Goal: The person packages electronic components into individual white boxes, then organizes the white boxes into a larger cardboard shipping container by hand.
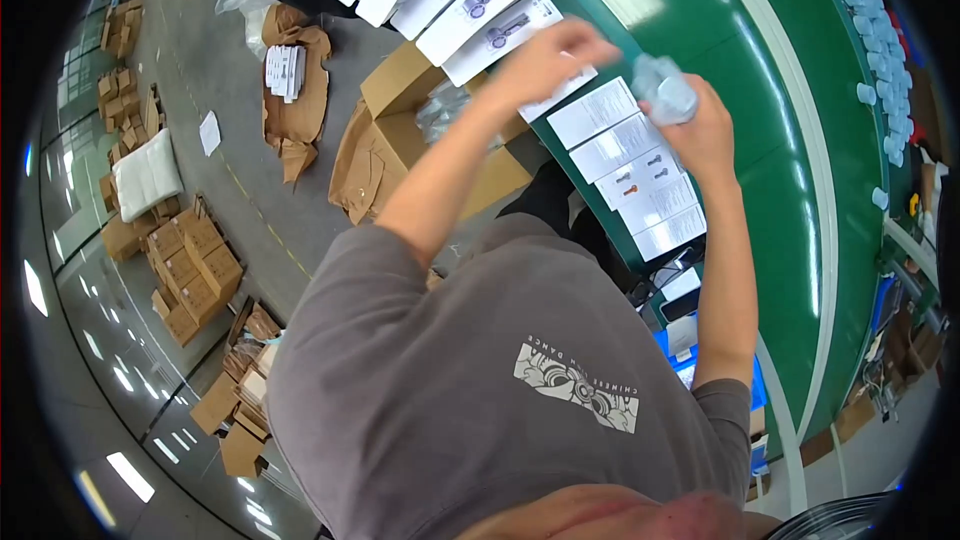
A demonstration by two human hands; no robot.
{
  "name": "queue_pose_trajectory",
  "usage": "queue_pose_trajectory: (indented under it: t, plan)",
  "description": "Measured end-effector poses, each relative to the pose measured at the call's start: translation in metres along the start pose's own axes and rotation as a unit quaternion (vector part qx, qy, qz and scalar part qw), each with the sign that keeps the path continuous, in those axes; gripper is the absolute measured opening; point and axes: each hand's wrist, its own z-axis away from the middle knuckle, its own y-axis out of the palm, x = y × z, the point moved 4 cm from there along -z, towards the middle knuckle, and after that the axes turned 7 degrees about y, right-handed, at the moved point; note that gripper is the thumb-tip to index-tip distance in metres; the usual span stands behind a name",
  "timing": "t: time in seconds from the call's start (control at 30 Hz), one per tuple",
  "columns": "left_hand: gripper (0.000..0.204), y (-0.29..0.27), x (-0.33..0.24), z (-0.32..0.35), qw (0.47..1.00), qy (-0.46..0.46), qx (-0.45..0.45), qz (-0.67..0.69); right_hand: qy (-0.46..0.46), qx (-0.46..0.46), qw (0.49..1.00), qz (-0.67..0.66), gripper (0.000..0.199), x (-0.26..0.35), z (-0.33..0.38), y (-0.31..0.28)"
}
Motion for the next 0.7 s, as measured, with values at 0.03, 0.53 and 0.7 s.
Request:
queue_pose_trajectory:
  t: [0.03,0.53,0.7]
  plan:
    - [0.053,-0.04,-0.005,0.018,0.966,0.046,-0.168,-0.189,0.08,0.004,0.991,-0.108,0.045,-0.003,0.016,-0.005]
    - [0.023,-0.118,-0.029,0.085,0.678,0.462,-0.22,-0.528,0.274,-0.198,0.822,-0.459,0.053,-0.041,0.222,-0.06]
    - [0.014,-0.04,-0.182,0.137,0.891,0.335,0.051,-0.303,-0.152,-0.096,0.963,-0.201,0.06,0.104,0.191,-0.082]
